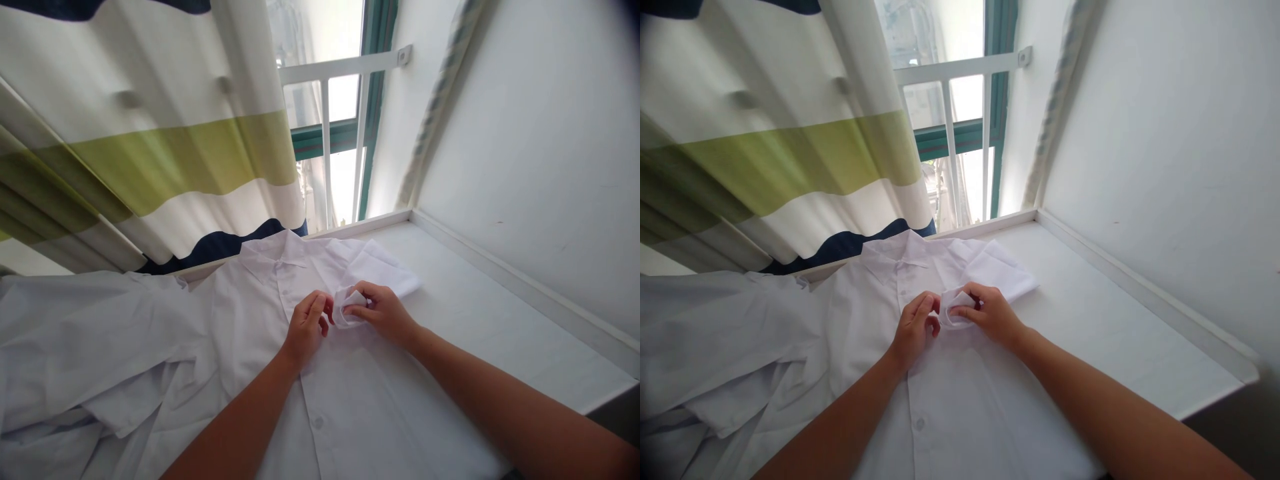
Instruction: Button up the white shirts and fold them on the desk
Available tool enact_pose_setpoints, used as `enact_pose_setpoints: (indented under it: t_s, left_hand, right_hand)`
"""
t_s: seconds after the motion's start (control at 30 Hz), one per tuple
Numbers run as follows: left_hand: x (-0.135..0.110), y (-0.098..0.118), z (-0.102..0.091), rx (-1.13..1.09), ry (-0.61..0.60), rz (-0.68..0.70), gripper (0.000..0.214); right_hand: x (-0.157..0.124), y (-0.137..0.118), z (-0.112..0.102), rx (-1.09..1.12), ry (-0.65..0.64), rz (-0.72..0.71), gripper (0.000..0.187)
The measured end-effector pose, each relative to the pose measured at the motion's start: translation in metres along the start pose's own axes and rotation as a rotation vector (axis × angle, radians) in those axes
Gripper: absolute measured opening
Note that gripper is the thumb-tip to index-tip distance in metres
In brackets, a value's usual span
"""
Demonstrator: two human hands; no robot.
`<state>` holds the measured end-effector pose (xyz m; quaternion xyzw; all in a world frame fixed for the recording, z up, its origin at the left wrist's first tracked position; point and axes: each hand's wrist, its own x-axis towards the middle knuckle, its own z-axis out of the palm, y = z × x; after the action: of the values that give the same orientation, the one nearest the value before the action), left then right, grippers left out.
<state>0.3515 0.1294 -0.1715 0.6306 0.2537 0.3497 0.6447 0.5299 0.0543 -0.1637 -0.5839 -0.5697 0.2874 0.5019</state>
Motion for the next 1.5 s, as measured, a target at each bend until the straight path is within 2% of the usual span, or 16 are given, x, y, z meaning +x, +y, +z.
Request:
enact_pose_setpoints:
  t_s: [0.07, 0.13, 0.2, 0.3, 0.4, 0.5, 0.63, 0.7, 0.77, 0.83, 0.9, 0.97, 1.07, 1.17, 1.37, 1.5]
  left_hand:
    - [0.0, 0.0, -0.001, 0.017, 0.028, 0.037, 0.025]
    - [0.0, 0.002, -0.002, 0.092, 0.027, 0.109, 0.034]
    - [-0.001, 0.006, -0.004, 0.19, -0.042, 0.171, 0.035]
    - [-0.003, 0.011, -0.005, 0.257, -0.133, 0.19, 0.018]
    - [-0.004, 0.01, -0.004, 0.186, -0.122, 0.172, 0.015]
    - [-0.004, 0.006, -0.003, 0.083, -0.166, 0.141, 0.012]
    - [-0.003, 0.005, -0.003, 0.201, -0.194, 0.165, 0.033]
    - [-0.002, 0.007, -0.003, 0.282, -0.196, 0.204, 0.029]
    - [-0.002, 0.008, -0.002, 0.313, -0.161, 0.237, 0.022]
    - [-0.002, 0.009, -0.001, 0.289, -0.064, 0.246, 0.017]
    - [-0.001, 0.01, -0.001, 0.244, 0.04, 0.238, 0.016]
    - [0.001, 0.009, -0.001, 0.196, 0.088, 0.21, 0.018]
    - [0.002, 0.006, -0.003, 0.154, 0.098, 0.13, 0.022]
    - [0.002, 0.003, -0.004, 0.18, 0.106, 0.081, 0.023]
    - [0.0, 0.001, -0.004, 0.271, 0.065, 0.063, 0.024]
    - [0.0, 0.0, -0.002, 0.303, 0.05, 0.101, 0.024]
  right_hand:
    - [0.0, 0.0, 0.001, 0.043, -0.041, 0.01, 0.02]
    - [0.0, -0.002, 0.001, 0.06, -0.076, 0.001, 0.021]
    - [0.0, -0.004, -0.001, 0.055, -0.089, -0.018, 0.023]
    - [-0.001, -0.008, -0.004, 0.056, -0.096, -0.033, 0.03]
    - [-0.002, -0.011, -0.008, 0.08, -0.128, -0.043, 0.03]
    - [-0.002, -0.013, -0.009, 0.072, -0.133, -0.031, 0.03]
    - [-0.003, -0.013, -0.01, 0.076, -0.143, -0.016, 0.029]
    - [-0.003, -0.012, -0.01, 0.101, -0.141, -0.025, 0.026]
    - [-0.002, -0.012, -0.011, 0.123, -0.138, -0.033, 0.025]
    - [-0.001, -0.012, -0.011, 0.129, -0.138, -0.038, 0.025]
    - [-0.001, -0.012, -0.012, 0.132, -0.108, -0.043, 0.026]
    - [0.0, -0.012, -0.013, 0.139, -0.052, -0.045, 0.026]
    - [-0.001, -0.011, -0.015, 0.137, 0.017, -0.041, 0.026]
    - [-0.003, -0.011, -0.016, 0.108, 0.034, -0.047, 0.025]
    - [-0.008, -0.014, -0.016, -0.028, -0.025, -0.149, 0.017]
    - [-0.009, -0.017, -0.014, -0.16, -0.035, -0.225, 0.01]
